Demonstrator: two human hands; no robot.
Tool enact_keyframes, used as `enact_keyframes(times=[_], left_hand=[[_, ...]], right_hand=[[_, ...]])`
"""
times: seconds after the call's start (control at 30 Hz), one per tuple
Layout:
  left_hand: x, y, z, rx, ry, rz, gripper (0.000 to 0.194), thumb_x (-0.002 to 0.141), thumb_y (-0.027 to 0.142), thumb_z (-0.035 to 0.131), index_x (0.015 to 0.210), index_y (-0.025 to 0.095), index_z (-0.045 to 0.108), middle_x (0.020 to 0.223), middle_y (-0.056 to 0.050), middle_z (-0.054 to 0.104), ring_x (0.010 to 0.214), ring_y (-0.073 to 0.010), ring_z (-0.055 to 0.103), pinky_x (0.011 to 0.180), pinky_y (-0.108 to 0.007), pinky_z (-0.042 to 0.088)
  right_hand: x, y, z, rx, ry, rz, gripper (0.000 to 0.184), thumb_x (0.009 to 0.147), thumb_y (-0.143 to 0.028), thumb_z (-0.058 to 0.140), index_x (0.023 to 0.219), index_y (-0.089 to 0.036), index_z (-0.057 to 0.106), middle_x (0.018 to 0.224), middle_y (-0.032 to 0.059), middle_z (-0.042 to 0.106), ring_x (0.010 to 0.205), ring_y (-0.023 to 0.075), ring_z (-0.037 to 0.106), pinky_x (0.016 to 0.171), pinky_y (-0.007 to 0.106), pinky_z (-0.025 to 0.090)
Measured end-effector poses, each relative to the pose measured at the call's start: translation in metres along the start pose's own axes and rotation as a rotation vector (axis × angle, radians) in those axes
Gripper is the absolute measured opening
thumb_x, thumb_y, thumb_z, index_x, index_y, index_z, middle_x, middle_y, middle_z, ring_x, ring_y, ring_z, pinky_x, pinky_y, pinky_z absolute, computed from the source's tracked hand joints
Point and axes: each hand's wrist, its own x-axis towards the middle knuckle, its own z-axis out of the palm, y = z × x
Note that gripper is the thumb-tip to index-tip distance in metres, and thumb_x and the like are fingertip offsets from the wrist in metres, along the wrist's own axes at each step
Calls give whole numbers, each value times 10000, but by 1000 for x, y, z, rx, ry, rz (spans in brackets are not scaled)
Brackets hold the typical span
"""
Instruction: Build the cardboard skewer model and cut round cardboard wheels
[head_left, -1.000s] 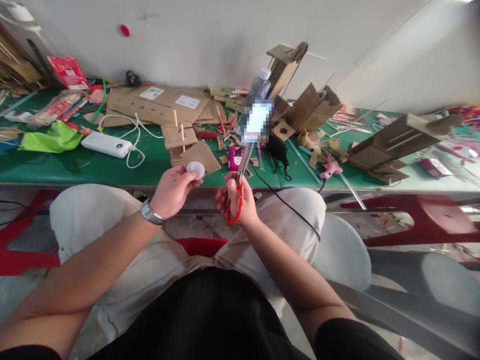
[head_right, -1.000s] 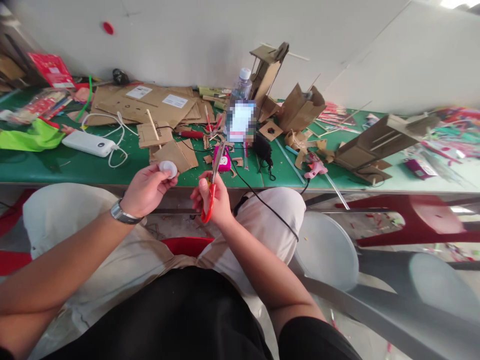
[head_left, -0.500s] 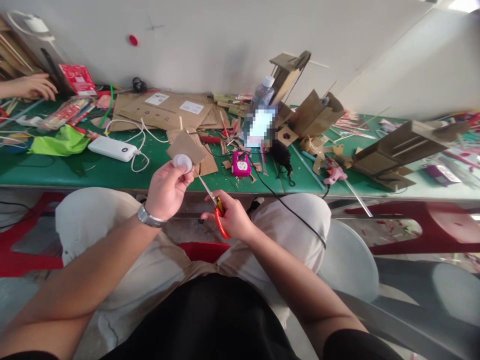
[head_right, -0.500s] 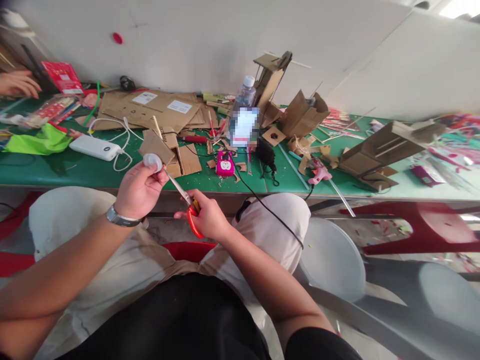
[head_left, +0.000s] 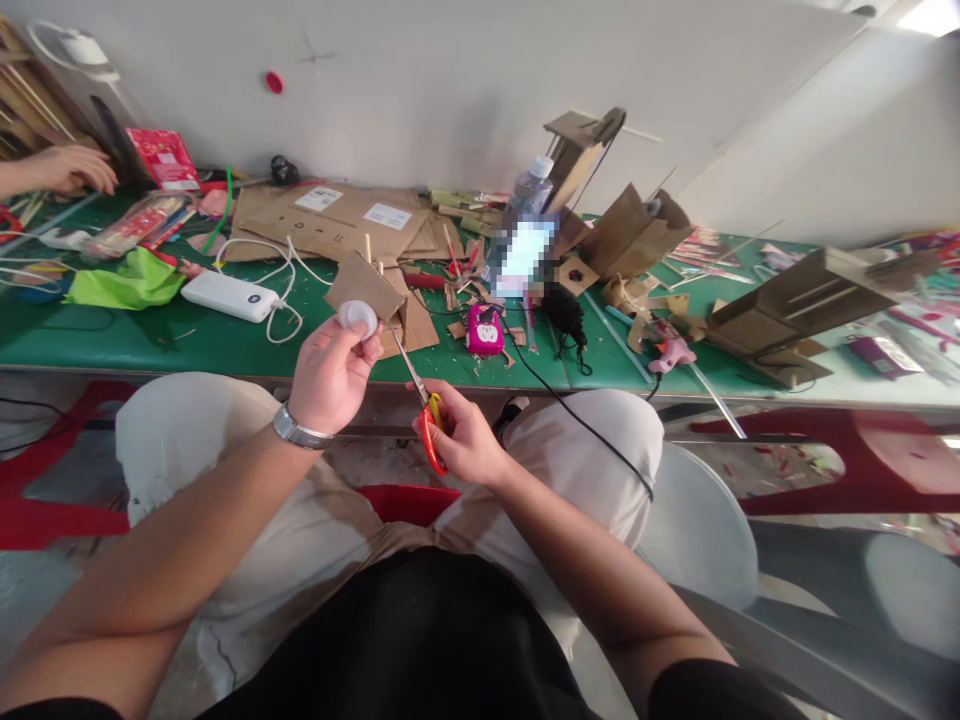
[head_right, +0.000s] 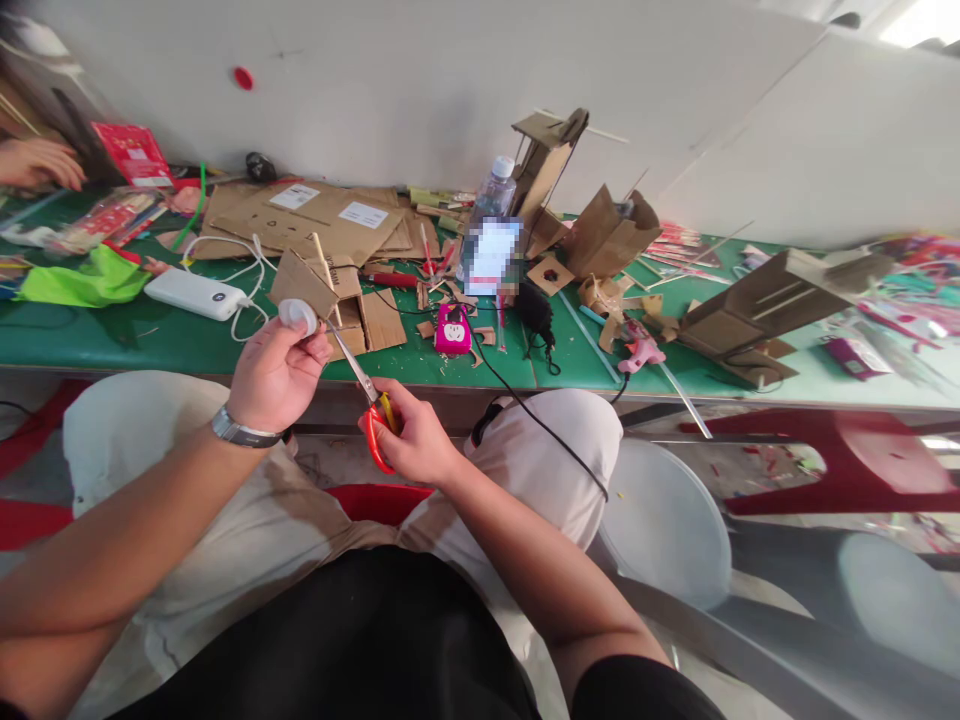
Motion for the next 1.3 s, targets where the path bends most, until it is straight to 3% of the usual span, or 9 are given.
enact_keyframes(times=[0.23, 0.47, 0.83, 1.07, 1.3], left_hand=[[-1, -1, -2, -2, -22, 23, 254, 742, 283, 889, 835, 192, 671, 825, -9, 651, 663, -87, 553, 655, -223, 507], [-10, -6, 6, 69, -57, 1, 277, 694, 278, 900, 791, 188, 657, 765, 4, 632, 649, -91, 549, 629, -228, 492], [-14, -21, -2, 158, -123, -46, 269, 763, 302, 904, 848, 181, 679, 753, -1, 683, 634, -97, 604, 576, -202, 465], [-16, -23, -2, 187, -142, -49, 252, 773, 305, 905, 830, 172, 699, 723, -1, 683, 628, -95, 608, 589, -200, 468], [-13, -19, -11, 274, -200, -15, 196, 860, 321, 868, 881, 174, 739, 750, -20, 699, 645, -109, 599, 574, -214, 437]], right_hand=[[1, -10, -5, -97, 18, -46, 421, 1002, -443, 677, 1350, -210, 628, 726, -66, 490, 636, 134, 437, 643, 278, 387], [-1, 4, -1, 99, -44, -51, 511, 1061, -535, 631, 1467, -228, 593, 804, -43, 496, 662, 134, 414, 641, 271, 383], [2, 9, 5, 315, 3, -38, 637, 1016, -646, 691, 1465, -205, 588, 792, -52, 448, 656, 115, 366, 599, 257, 334], [3, 7, 0, 216, 48, -45, 709, 998, -652, 703, 1492, -159, 584, 822, -35, 491, 700, 119, 399, 649, 270, 363], [5, -7, -17, 238, -76, -20, 668, 994, -627, 712, 1446, -142, 626, 786, -48, 445, 638, 100, 337, 582, 258, 320]])
